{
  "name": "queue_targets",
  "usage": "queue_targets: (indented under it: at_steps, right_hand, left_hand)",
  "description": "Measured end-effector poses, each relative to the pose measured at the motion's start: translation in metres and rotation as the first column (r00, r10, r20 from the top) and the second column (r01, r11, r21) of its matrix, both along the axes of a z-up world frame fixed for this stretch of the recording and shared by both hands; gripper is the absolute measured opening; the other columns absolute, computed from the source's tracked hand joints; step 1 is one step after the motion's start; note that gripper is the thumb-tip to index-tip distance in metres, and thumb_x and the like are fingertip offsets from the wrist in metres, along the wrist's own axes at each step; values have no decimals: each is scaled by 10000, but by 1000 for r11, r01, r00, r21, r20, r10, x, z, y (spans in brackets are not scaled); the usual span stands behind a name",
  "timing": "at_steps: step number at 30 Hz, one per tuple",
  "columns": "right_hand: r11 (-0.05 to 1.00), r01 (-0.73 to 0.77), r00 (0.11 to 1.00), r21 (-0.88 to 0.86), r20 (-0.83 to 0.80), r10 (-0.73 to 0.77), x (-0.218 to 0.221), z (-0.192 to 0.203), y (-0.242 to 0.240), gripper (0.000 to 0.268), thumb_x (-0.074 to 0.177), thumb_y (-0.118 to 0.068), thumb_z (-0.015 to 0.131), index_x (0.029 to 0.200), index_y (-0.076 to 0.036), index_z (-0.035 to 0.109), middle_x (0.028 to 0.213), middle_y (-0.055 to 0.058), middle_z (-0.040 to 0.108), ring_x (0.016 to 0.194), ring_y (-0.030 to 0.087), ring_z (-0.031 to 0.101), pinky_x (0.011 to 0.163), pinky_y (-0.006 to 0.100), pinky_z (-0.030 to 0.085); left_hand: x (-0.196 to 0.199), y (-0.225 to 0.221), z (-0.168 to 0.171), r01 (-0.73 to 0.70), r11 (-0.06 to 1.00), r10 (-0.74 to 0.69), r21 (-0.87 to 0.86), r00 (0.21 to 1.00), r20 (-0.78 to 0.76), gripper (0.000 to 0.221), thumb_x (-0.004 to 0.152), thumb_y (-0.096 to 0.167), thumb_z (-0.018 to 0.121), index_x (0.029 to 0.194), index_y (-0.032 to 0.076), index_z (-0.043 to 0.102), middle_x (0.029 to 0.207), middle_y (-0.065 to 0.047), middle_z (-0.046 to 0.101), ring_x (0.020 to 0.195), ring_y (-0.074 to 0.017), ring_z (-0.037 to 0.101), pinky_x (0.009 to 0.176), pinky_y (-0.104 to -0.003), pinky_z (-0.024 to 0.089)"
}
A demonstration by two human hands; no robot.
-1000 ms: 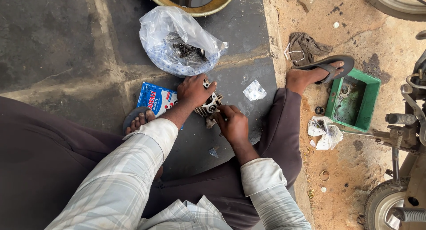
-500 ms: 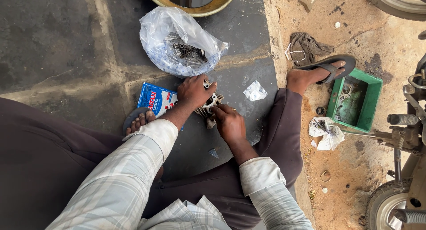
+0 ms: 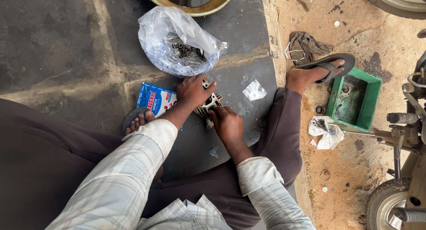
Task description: The recorder is repairing a motorcycle engine cylinder head by cleaning and inspecting the valves and springs.
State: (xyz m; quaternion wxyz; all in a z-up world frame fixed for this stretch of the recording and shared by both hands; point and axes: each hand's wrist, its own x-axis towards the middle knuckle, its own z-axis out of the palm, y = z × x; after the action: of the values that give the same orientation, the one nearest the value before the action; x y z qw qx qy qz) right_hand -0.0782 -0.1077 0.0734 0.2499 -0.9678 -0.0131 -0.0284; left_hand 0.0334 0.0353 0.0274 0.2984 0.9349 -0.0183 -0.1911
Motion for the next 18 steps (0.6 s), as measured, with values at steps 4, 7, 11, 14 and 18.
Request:
queue_targets:
  at_steps: [4, 7, 11, 14, 18]
  right_hand:
    - [991, 12, 999, 136, -33, -8, 2, 2, -6, 233, 882, -250, 799, 1031, -73, 774, 984, 117, 768, 759, 283, 764, 694, 394, 613]
    - [990, 27, 996, 139, -83, -15, 2, 7, -4, 252, 850, -228, 819, 1041, -68, 783, 984, 130, 771, 760, 283, 763, 695, 393, 606]
    - [980, 16, 998, 197, -64, -3, 6, 8, -4, 294, 827, -241, 836, 1040, -52, 761, 977, 122, 765, 778, 250, 766, 680, 369, 608]
    - [972, 42, 995, 233, -93, -21, 7, -1, -5, 233, 851, -220, 824, 1007, -58, 764, 940, 109, 773, 752, 232, 768, 680, 355, 604]
    - [950, 78, 992, 302, -116, -44, 6, -7, -10, 201, 872, -176, 781, 1029, -55, 748, 908, 109, 774, 745, 213, 777, 682, 334, 607]
  left_hand:
    - [1, 3, 4, -25, 999, 25, -43, 1000, -11, 597, 922, 667, 574, 1271, 185, 619, 1292, -102, 643, 1279, -319, 558, 1057, -513, 451]
    - [1, 6, -4, -11, 995, 7, -98, 999, -36, 589, 952, 655, 551, 1287, 174, 606, 1291, -104, 645, 1270, -313, 570, 1053, -514, 459]
    - [-2, 4, -12, -14, 997, 17, -77, 999, 29, 543, 964, 628, 551, 1261, 178, 615, 1285, -104, 647, 1273, -323, 560, 1053, -513, 457]
    - [-2, 5, -6, -17, 998, 19, -59, 999, 32, 527, 967, 622, 547, 1243, 178, 618, 1272, -99, 652, 1274, -318, 560, 1052, -511, 456]
    - [-3, 4, -9, -7, 999, 9, -50, 999, 43, 517, 963, 616, 552, 1234, 181, 624, 1259, -96, 666, 1271, -315, 571, 1052, -506, 468]
